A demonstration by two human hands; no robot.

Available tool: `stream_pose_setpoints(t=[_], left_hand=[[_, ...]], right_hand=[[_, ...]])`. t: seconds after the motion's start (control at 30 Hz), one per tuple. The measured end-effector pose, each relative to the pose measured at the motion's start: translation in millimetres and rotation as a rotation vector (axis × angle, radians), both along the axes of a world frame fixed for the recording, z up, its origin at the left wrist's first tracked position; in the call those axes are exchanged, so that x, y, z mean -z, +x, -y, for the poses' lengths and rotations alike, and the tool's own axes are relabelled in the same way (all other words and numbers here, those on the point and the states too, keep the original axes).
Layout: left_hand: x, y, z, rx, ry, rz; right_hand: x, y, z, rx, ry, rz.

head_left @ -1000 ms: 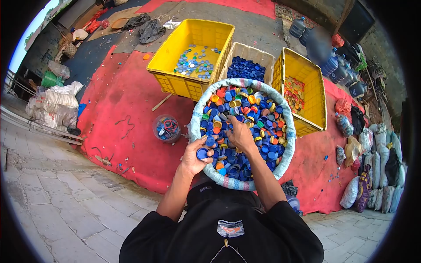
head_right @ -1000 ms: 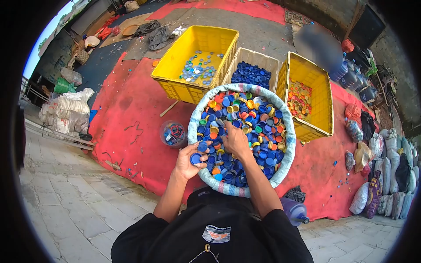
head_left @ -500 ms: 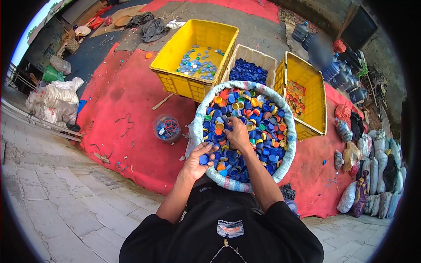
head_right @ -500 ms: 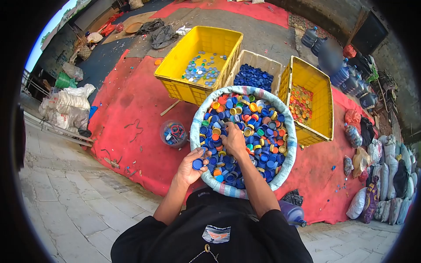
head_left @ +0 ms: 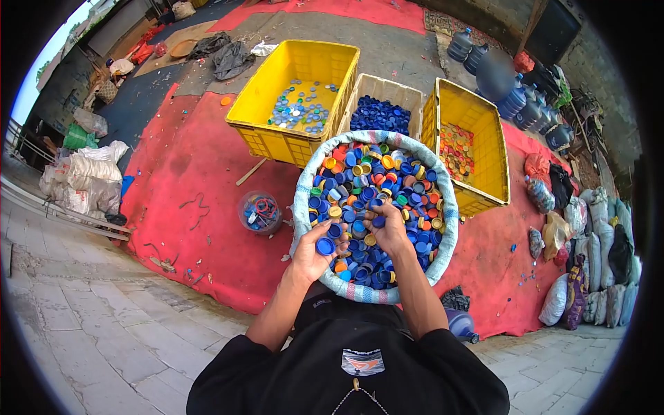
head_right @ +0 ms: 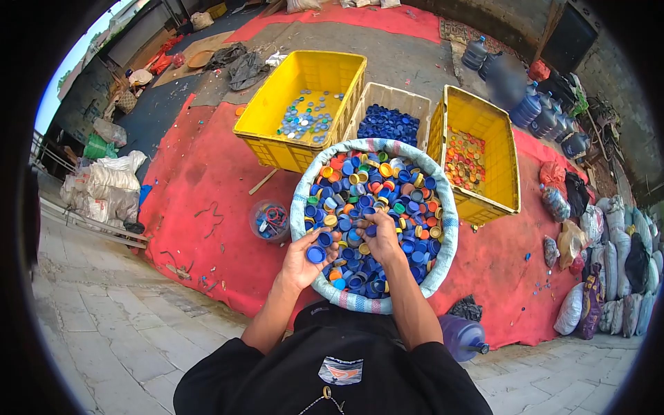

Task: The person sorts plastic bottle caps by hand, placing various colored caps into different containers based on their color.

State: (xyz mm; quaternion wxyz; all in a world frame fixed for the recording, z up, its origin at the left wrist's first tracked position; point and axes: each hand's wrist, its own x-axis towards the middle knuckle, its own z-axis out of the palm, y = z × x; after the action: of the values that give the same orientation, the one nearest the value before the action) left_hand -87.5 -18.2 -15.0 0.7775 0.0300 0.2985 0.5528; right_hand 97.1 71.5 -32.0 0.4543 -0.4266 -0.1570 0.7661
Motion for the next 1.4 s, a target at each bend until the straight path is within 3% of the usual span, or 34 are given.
stream_pose_setpoints(t=[0.17,0.3,0.47,0.57,0.6,0.67,0.7,0.73,0.8,0.87,1.03,1.13,1.23,1.4], left_hand=[[-8.2,18.5,-17.6,-0.049,-0.027,0.054],[-7.2,34.6,-30.6,-0.077,-0.083,0.082],[10.9,47.7,-65.7,-0.071,-0.128,0.100],[0.3,56.3,-130.8,-0.029,-0.105,0.141],[-11.4,61.9,-166.4,-0.025,-0.078,0.159],[-37.2,68.7,-234.7,-0.048,0.042,0.127],[-52.0,67.8,-259.9,-0.080,0.073,0.198],[-64.3,65.5,-273.0,-0.112,0.103,0.267],[-73.6,59.5,-274.9,-0.179,0.062,0.157],[-69.9,47.9,-271.8,-0.210,0.069,0.073],[-21.6,11.2,-189.9,-0.188,0.176,0.048],[-6.9,6.2,-136.4,-0.237,0.132,-0.076],[6.2,9.2,-90.8,-0.219,0.129,-0.220],[7.7,26.1,-34.9,-0.175,0.150,-0.638]], right_hand=[[1.2,18.5,11.1,0.063,0.045,-0.321],[-11.4,20.8,29.3,0.315,-0.105,-0.441],[-23.9,26.5,33.6,0.377,-0.235,-0.397],[-21.0,32.7,-15.6,0.384,-0.165,-0.452],[-42.9,28.4,-45.7,0.442,-0.076,-0.412],[-73.5,28.2,-110.3,0.436,0.097,-0.606],[-50.1,38.9,-152.9,0.441,0.131,-0.683],[-82.1,34.8,-162.4,0.519,0.078,-0.565],[-76.1,46.8,-178.3,0.601,0.085,-0.476],[-54.1,68.2,-164.9,0.524,0.133,-0.519],[-47.7,78.0,-53.9,0.563,0.229,-0.310],[-33.9,85.9,3.8,0.465,0.231,-0.224],[-22.7,89.3,45.2,0.384,0.271,0.024],[1.4,95.2,80.1,0.156,0.424,0.719]])
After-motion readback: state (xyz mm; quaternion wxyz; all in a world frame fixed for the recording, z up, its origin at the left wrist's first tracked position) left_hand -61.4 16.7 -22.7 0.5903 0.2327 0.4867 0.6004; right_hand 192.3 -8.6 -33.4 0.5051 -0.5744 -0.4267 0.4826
